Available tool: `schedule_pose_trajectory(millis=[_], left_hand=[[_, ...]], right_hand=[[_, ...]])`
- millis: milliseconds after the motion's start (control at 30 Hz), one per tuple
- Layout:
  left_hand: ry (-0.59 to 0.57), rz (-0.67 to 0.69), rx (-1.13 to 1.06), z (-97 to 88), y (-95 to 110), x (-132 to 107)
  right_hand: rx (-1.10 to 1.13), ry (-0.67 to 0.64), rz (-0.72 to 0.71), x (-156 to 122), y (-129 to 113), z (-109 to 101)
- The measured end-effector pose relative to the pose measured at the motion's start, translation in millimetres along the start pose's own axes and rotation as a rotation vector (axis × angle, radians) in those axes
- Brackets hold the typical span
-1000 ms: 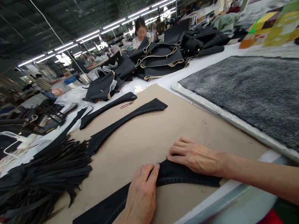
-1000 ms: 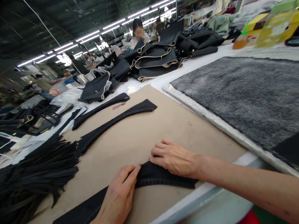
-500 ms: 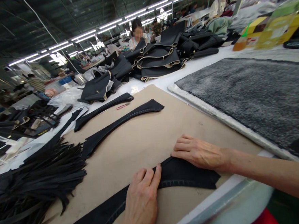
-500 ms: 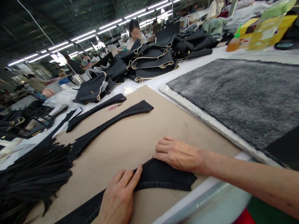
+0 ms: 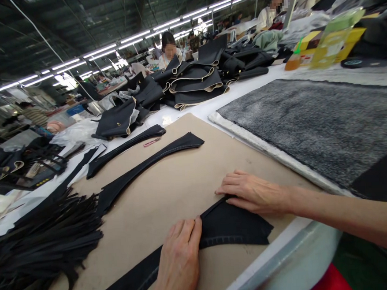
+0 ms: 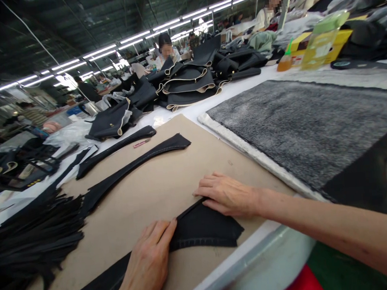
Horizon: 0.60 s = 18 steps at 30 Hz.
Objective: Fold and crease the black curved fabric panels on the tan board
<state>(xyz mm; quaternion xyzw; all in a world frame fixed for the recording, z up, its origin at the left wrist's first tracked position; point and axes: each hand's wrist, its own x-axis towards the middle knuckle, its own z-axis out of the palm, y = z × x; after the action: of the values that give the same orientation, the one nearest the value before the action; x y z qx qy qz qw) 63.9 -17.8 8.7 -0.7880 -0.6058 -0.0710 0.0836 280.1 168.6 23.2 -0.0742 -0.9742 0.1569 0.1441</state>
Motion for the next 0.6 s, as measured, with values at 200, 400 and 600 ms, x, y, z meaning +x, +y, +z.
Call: schedule_pose_trajectory(millis=[200,400,600], left_hand=[[-0.041,-0.031,0.038,-3.9,5,5],[-0.059,-0.021,0.105,-8.2,10,11],[-0.006,0.01,0.119,-5.7,11,17]], right_hand=[[0.003,0.011,-0.079,0,7,-1],[-0.103,-0.017,-0.094,-6,5,1],[-0.174,-0.017,-0.093,-14,1,2]])
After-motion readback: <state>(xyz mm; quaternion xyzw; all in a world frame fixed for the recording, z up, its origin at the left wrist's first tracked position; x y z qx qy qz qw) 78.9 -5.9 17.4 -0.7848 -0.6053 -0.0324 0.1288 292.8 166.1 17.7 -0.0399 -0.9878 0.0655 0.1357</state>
